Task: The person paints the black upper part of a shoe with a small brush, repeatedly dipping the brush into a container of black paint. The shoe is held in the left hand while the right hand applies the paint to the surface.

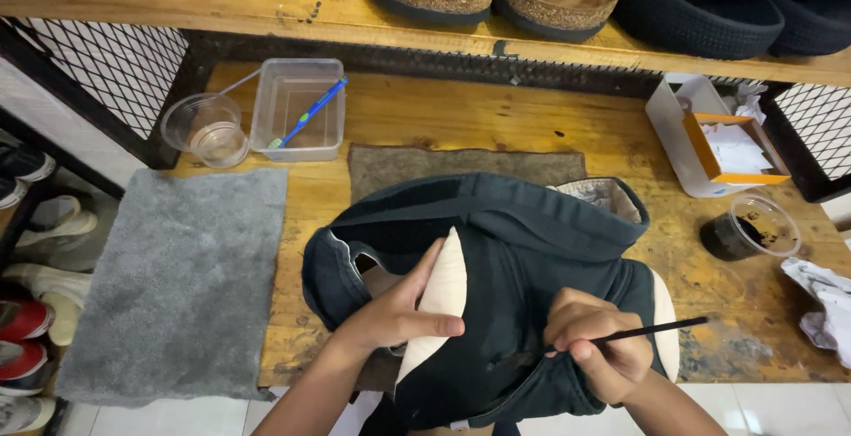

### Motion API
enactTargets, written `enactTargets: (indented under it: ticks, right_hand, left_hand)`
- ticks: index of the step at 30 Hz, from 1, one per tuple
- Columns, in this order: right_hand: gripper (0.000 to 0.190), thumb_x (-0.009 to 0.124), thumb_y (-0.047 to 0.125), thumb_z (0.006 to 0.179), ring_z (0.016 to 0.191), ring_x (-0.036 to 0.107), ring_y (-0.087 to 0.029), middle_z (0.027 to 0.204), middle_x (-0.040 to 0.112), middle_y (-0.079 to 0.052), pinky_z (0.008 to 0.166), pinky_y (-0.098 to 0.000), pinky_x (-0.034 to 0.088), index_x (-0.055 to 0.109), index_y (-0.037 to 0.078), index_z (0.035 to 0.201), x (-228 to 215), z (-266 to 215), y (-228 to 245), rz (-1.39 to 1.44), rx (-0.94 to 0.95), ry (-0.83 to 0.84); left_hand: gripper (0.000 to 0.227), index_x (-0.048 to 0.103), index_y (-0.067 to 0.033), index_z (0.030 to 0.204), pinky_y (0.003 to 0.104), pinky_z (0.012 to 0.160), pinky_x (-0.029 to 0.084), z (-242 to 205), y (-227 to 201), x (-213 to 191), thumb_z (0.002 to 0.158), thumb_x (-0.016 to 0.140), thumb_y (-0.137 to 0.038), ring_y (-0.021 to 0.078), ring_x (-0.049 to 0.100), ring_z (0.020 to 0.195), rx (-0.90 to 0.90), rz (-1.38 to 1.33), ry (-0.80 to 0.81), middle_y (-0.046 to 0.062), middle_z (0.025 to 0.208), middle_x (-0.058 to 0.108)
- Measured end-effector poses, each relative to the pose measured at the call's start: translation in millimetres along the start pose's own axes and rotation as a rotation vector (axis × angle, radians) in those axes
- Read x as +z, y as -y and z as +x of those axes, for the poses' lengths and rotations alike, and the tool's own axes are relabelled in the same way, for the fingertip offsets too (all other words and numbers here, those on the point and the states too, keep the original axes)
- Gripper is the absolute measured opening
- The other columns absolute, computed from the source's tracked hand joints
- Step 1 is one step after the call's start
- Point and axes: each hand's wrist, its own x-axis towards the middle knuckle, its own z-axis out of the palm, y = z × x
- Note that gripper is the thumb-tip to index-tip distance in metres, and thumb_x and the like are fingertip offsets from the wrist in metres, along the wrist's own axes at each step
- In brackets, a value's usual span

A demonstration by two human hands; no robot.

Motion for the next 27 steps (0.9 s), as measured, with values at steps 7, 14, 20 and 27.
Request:
enactTargets:
  ticks: [7,14,20,27]
  right_hand:
    - [0.027,0.054,0.025,0.104,0.051,0.057,-0.024,0.064,0.066,-0.012,0.052,-0.0354,0.049,0.062,0.007,0.086,1.9,-3.0,0.8,0.018,-0.015,-0.014]
    - [0.024,0.051,0.02,0.105,0.053,0.058,-0.024,0.066,0.065,-0.013,0.054,-0.0338,0.049,0.061,0.005,0.09,7.5,2.3,2.8,0.034,-0.063,0.044]
    - [0.023,0.053,0.022,0.104,0.053,0.055,-0.025,0.065,0.065,-0.013,0.055,-0.0355,0.048,0.061,0.005,0.09,2.6,-2.3,0.0,-0.032,-0.041,-0.053]
    - [0.022,0.052,0.021,0.105,0.056,0.056,-0.026,0.071,0.066,-0.014,0.057,-0.0363,0.05,0.06,0.005,0.093,0.6,1.6,1.4,0.017,-0.089,0.094]
  left_hand:
    - [0.124,-0.006,-0.0093,0.162,0.038,0.126,0.007,0.4,1.6,-0.1,0.078,0.079,-0.039,0.0191,0.001,0.159,0.016,-0.018,0.007,0.005,0.174,-0.002]
    - [0.125,-0.007,-0.0081,0.161,0.038,0.127,0.004,0.1,1.9,0.0,0.077,0.079,-0.041,0.0193,-0.004,0.159,-0.023,0.03,-0.012,0.006,0.174,-0.007]
    - [0.127,-0.006,-0.0109,0.162,0.038,0.126,0.007,0.4,1.6,-0.5,0.075,0.08,-0.043,0.0192,-0.001,0.159,-0.073,0.018,-0.018,0.004,0.174,-0.004]
    - [0.127,-0.006,-0.0113,0.162,0.037,0.126,0.005,2.1,7.8,-0.9,0.074,0.081,-0.042,0.0175,-0.001,0.159,-0.074,0.035,-0.029,0.003,0.174,-0.004]
